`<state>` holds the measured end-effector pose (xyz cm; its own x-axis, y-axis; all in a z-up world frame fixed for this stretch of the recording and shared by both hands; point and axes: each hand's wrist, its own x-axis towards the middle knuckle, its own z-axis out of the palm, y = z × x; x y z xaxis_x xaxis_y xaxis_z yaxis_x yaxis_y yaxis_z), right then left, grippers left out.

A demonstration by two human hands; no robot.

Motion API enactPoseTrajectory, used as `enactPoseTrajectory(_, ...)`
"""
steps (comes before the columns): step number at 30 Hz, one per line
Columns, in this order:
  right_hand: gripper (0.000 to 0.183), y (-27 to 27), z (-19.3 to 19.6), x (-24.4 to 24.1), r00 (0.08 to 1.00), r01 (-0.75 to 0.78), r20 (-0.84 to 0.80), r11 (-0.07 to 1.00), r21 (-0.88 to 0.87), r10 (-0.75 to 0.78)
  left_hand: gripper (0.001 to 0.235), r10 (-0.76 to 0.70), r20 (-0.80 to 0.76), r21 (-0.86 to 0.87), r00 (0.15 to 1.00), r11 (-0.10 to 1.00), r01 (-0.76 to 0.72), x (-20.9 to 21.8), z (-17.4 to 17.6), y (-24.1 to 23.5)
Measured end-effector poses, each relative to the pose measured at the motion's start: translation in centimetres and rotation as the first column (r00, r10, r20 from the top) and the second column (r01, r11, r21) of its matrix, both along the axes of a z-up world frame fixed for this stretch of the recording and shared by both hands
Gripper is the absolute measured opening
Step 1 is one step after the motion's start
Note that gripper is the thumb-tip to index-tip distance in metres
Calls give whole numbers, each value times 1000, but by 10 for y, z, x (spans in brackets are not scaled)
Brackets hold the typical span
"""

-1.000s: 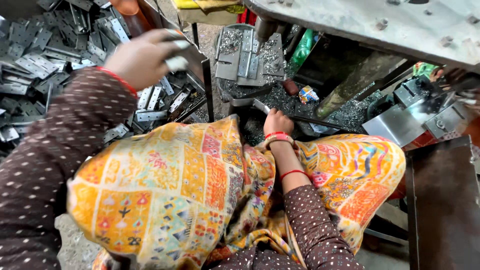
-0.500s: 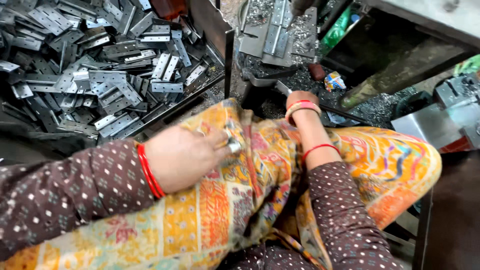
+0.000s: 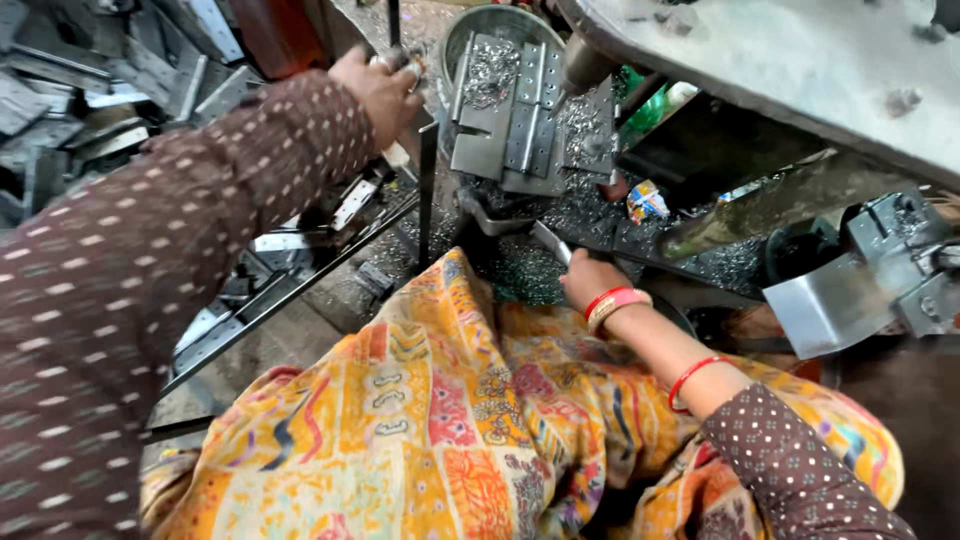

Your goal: The person picks up metal brackets from a bin and places them one by one into a punch press machine to process them, then tosses the finished brackets into a container.

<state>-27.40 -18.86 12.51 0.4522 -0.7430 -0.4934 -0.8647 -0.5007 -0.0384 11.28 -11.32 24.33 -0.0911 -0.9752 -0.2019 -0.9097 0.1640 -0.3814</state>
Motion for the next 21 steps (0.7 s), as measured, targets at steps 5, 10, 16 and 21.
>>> enactPoseTrajectory(5, 39, 11, 9, -6, 998, -60, 18, 998, -21, 61, 74, -1, -1, 109, 1000, 994, 1, 16, -36, -48)
enactPoseTrajectory(10, 39, 16, 4, -11, 998, -47, 41, 998, -39, 48, 75, -71, -4, 123, 997, 990, 71, 21, -31, -45)
enactPoseTrajectory(16, 39, 25, 13, -7, 999, -31, -11, 999, -43, 30, 61, -202, 44, 22, 978, 979, 201, 29, -29, -41)
enactPoseTrajectory(21, 38, 28, 6, -8, 996, -84, -11, 990, -109, 84, 57, -267, 31, -4, 963, 964, 267, 35, -34, -41)
